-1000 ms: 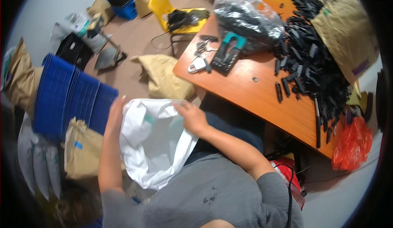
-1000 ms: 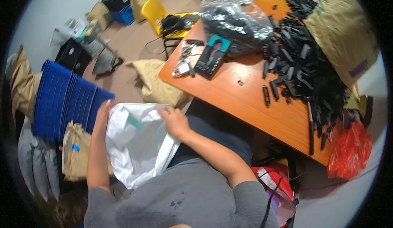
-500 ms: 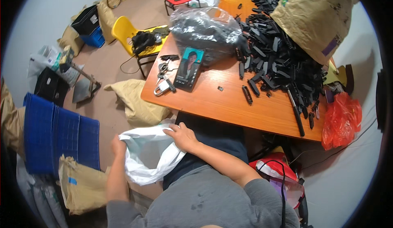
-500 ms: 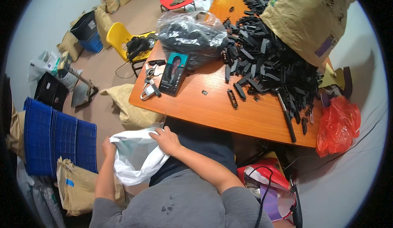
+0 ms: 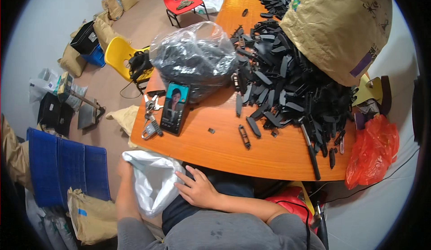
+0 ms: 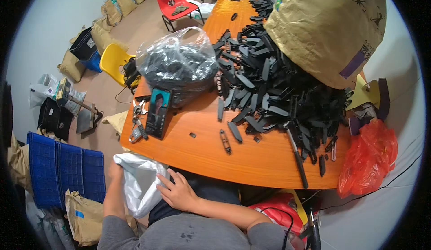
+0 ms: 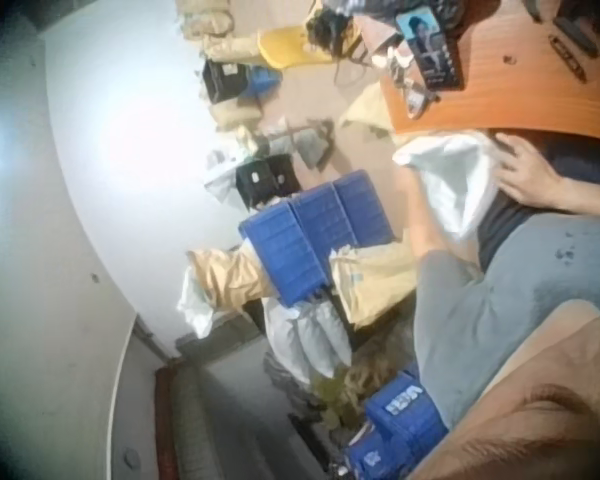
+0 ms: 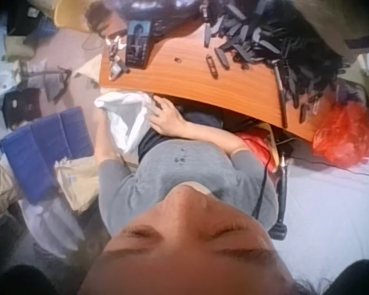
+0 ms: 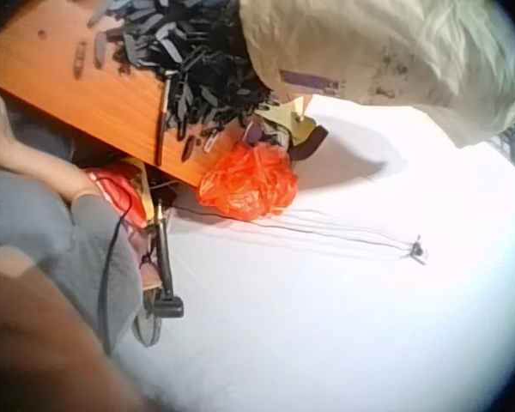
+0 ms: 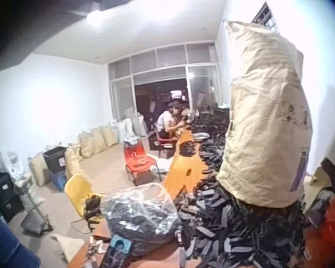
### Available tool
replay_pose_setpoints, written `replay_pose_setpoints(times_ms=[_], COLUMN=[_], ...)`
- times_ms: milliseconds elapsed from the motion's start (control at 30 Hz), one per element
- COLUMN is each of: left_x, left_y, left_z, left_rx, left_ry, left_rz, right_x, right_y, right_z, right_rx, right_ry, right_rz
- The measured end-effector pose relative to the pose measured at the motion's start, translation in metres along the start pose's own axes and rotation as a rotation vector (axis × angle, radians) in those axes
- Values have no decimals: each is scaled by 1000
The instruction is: Manually assembling small plastic components into strips on a workbench.
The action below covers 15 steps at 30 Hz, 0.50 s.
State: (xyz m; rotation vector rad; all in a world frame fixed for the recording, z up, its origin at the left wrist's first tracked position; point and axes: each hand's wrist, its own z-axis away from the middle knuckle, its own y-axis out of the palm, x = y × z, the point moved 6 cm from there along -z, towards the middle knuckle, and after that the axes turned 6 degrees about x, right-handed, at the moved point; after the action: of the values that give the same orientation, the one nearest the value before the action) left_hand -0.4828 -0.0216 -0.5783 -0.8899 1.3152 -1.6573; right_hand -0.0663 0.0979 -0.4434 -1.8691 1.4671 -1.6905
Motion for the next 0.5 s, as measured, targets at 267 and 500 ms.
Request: replay_pose_setpoints(times_ms=[267,500], left_x=[23,-19], left_y=[17,-34], left_z=[-10,50], left_rx=[81,-292], left_ry=[92,327], left_rz=[600,624], right_x=[-67,-80], right_y=[-103,-135], right_z=[35,66], right_rx=[-312,-439], right_ry=[215,506], right_rz=[183,432])
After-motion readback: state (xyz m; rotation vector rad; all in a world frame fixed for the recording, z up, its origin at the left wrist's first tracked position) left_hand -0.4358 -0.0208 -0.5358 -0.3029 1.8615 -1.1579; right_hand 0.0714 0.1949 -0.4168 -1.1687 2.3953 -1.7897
